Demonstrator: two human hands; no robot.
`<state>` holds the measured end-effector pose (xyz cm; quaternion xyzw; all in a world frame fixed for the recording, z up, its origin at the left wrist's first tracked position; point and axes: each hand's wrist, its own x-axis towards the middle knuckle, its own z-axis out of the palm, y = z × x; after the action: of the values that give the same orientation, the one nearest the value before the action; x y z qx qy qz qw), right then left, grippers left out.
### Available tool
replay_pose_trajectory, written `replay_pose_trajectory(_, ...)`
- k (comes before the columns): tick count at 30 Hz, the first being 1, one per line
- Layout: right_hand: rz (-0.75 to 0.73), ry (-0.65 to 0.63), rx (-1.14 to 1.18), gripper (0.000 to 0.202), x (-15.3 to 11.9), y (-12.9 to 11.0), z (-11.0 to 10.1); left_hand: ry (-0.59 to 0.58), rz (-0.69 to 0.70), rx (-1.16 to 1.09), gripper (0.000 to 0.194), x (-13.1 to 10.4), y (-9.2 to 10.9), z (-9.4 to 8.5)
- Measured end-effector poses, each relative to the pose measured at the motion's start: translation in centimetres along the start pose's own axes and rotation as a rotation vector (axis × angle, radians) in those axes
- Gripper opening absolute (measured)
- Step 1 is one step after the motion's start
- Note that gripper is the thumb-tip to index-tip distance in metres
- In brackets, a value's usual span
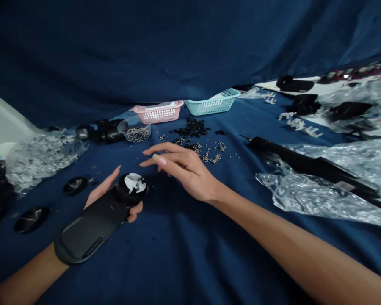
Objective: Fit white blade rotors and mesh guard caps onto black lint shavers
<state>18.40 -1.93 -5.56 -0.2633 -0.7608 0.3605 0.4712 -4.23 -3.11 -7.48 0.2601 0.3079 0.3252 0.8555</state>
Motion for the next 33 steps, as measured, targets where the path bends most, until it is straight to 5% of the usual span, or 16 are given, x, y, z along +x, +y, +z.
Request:
replay_pose_trajectory(5,-0.087,-0.150,-0.077,0.037,-0.1,0.0,0.3,0.048,-0.028,-0.044,0.075,-0.5,0.5,1.2)
replay_pose_trajectory(12,-0.125,-0.027,-0.060,0.034,-0.4,0.0,1.0,0.078,-0.042,-0.075,0.072,-1.1,0.8,2.3)
replay_pose_trajectory(21,-0.172,-0.104,-0.107,0.028,-0.1,0.3,1.0,0.162,-0.052,-0.070,0.082,-0.7,1.1,2.3)
replay_pose_trajectory(33,-0.134,0.066,-0.024,0.015,-0.3,0.9,2.4,0.102,0.055,-0.038,0.065,-0.6,0.3,1.6)
